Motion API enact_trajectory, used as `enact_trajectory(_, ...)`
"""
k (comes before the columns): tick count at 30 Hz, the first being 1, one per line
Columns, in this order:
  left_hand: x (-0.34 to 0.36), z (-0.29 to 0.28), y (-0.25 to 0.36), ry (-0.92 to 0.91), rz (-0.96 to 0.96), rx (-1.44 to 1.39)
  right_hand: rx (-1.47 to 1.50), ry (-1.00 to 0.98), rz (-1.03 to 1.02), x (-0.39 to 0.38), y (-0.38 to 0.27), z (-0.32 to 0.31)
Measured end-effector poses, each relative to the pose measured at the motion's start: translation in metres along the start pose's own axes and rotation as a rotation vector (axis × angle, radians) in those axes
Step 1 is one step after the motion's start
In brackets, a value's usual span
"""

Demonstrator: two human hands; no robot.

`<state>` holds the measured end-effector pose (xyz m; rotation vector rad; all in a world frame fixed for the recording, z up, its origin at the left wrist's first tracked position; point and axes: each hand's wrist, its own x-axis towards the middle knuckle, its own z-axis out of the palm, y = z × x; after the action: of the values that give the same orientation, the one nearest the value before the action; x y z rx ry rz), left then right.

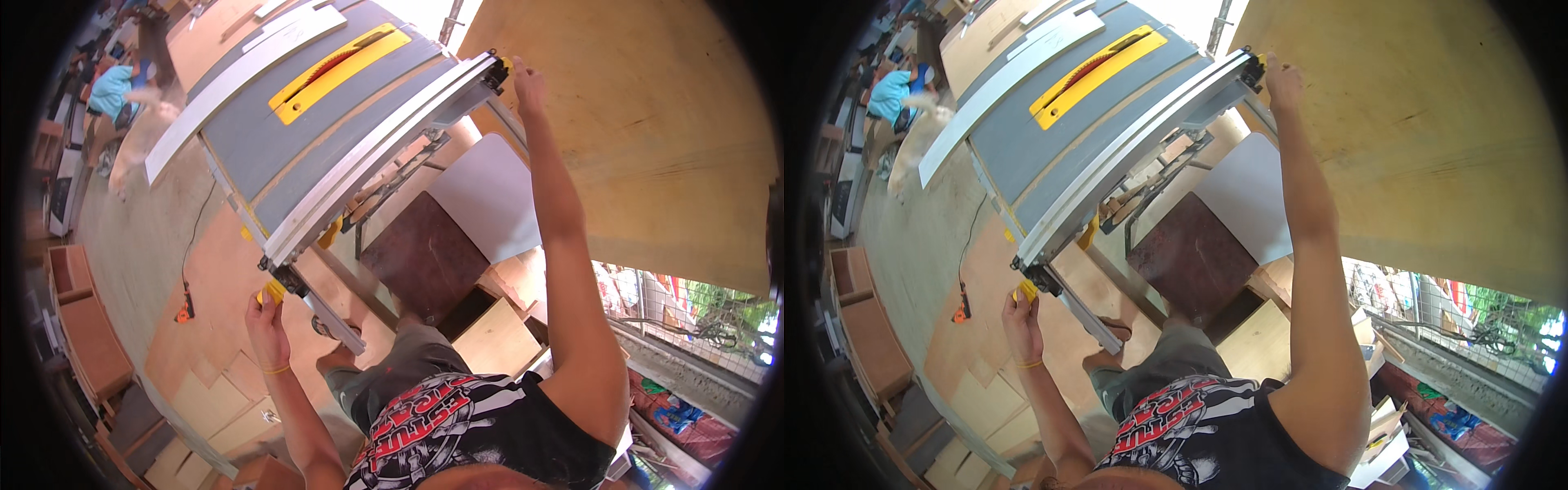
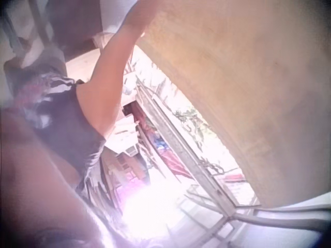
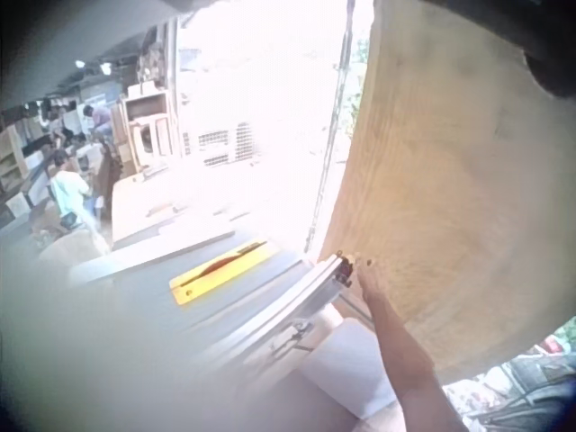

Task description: The person uses a table saw to cut long white wooden strips. They adjust the fence, feed the wood through the saw, and then carry the cut pieces to a nearby cabinet to fit them into slots.

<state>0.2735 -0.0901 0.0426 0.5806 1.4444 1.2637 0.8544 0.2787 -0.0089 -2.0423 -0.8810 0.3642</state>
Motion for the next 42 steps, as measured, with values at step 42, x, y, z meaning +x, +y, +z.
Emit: enact_trajectory(42, -0.042, -0.025, -0.001, -0.031, -0.051, -0.064, 0.546, -0.533, 0.322, -0.028, 0.080, -0.044)
